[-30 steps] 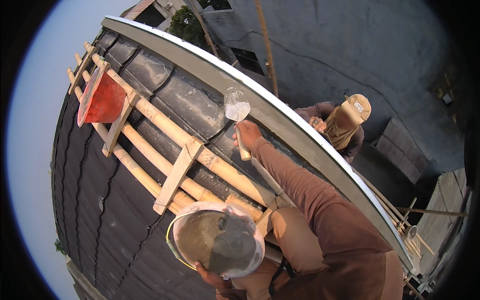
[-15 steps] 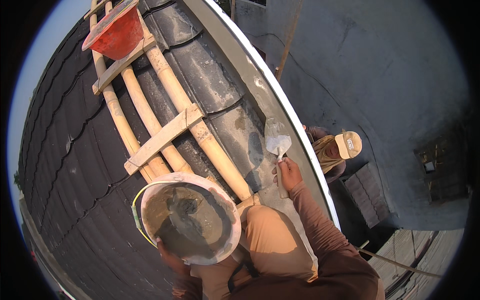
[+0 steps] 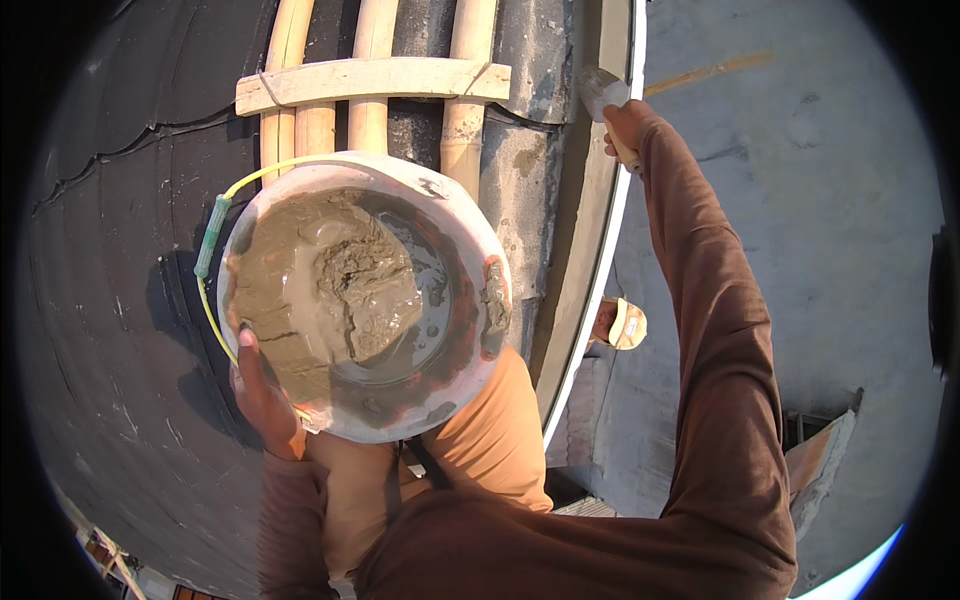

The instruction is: The person applies mortar to the edge of a tiled roof using a trowel while holding a bucket by hand. They move along a bamboo ladder resting on the roof tiles to complete the application.

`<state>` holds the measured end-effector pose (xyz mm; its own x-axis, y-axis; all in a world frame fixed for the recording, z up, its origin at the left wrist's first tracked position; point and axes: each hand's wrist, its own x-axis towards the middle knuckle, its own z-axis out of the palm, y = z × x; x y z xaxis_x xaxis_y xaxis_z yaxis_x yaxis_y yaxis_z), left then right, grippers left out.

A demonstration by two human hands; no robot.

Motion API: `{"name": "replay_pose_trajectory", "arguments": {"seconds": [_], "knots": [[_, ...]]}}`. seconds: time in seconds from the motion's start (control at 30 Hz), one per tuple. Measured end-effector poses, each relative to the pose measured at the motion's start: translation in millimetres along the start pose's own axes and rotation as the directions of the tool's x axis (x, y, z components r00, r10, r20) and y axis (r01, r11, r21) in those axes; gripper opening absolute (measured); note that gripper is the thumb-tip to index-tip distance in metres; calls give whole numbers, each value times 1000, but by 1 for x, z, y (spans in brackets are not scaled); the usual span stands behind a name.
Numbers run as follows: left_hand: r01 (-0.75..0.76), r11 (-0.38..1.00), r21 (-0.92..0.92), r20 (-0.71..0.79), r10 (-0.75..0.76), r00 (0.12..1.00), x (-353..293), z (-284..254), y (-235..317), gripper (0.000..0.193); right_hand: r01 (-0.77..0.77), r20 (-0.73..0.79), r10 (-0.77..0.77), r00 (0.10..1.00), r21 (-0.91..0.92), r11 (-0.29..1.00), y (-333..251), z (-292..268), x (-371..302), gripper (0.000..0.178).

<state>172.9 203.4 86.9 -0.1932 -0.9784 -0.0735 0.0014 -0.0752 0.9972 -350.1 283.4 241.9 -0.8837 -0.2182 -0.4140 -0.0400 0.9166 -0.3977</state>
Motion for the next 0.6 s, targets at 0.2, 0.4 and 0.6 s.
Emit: {"name": "replay_pose_trajectory", "arguments": {"seconds": [0.2, 0.4, 0.6], "knots": [[52, 998, 21, -11, -52, 999, 1, -3, -6, 46, 82, 167, 50, 985, -694, 715, 83, 38, 5, 25], [-101, 989, 105, 60, 95, 994, 0, -5, -5, 49, 585, 593, 29, 804, -800, 138, 240, 103, -94, 27], [172, 962, -211, 102, -153, 983, 2, 1, 10, 38, 190, 372, 96, 923, -658, 729, 249, 94, -80, 26]]}}
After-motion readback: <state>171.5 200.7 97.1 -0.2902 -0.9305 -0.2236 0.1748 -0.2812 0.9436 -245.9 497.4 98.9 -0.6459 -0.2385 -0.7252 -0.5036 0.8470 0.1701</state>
